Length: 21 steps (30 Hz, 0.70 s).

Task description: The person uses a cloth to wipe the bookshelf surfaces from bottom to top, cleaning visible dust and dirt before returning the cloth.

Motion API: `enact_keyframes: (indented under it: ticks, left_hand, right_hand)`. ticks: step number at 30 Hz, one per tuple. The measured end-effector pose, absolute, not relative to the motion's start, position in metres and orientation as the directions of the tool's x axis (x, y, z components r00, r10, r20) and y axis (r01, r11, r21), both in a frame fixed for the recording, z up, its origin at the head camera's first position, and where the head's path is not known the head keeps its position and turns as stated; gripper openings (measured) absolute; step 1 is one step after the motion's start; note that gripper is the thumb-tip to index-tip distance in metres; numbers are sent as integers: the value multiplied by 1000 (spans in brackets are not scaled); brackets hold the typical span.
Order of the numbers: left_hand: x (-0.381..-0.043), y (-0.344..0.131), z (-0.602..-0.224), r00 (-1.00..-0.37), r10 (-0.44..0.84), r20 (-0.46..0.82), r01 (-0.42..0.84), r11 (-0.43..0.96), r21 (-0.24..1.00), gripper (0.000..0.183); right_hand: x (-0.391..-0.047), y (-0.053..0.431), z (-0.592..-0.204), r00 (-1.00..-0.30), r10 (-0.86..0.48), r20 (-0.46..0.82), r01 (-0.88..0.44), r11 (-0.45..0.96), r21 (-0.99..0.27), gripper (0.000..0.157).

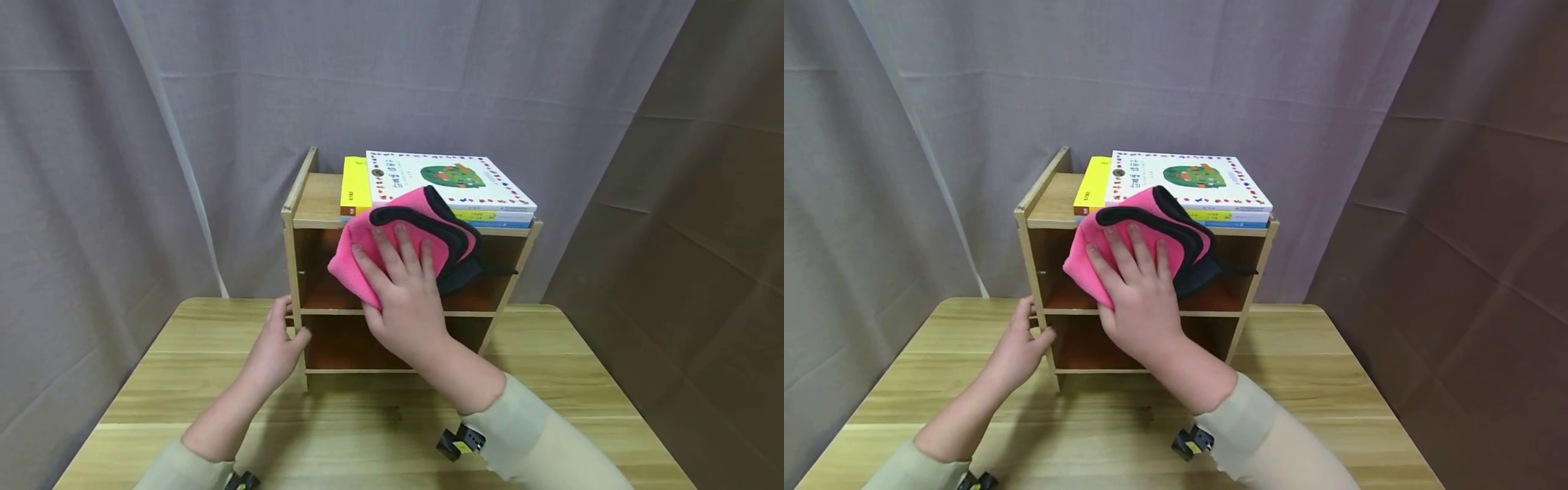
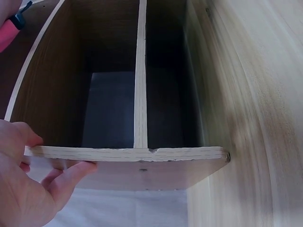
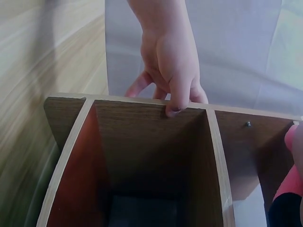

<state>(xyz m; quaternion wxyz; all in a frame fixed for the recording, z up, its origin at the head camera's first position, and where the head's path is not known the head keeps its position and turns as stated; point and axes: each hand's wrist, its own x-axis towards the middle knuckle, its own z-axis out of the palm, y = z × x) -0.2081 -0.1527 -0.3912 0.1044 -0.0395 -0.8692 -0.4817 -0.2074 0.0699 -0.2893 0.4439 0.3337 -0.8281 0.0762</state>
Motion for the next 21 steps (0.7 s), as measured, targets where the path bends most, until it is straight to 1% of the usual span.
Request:
enact_keyframes:
  ticks: [7, 14, 21]
  left_hand:
    - [-207, -155, -390, -976, -40, 215, 161, 532, 831, 54]
    - [-206, -156, -390, -973, -37, 229, 176, 526, 832, 54]
    - [-201, -159, -389, -963, -41, 267, 202, 545, 813, 53]
  right_hand:
    - [-208, 57, -287, -368, -508, 779, -632, 751, 192, 65]
    - [-203, 42, -281, -370, -544, 753, -637, 739, 220, 71]
    - [-201, 26, -276, -333, -559, 759, -642, 724, 252, 61]
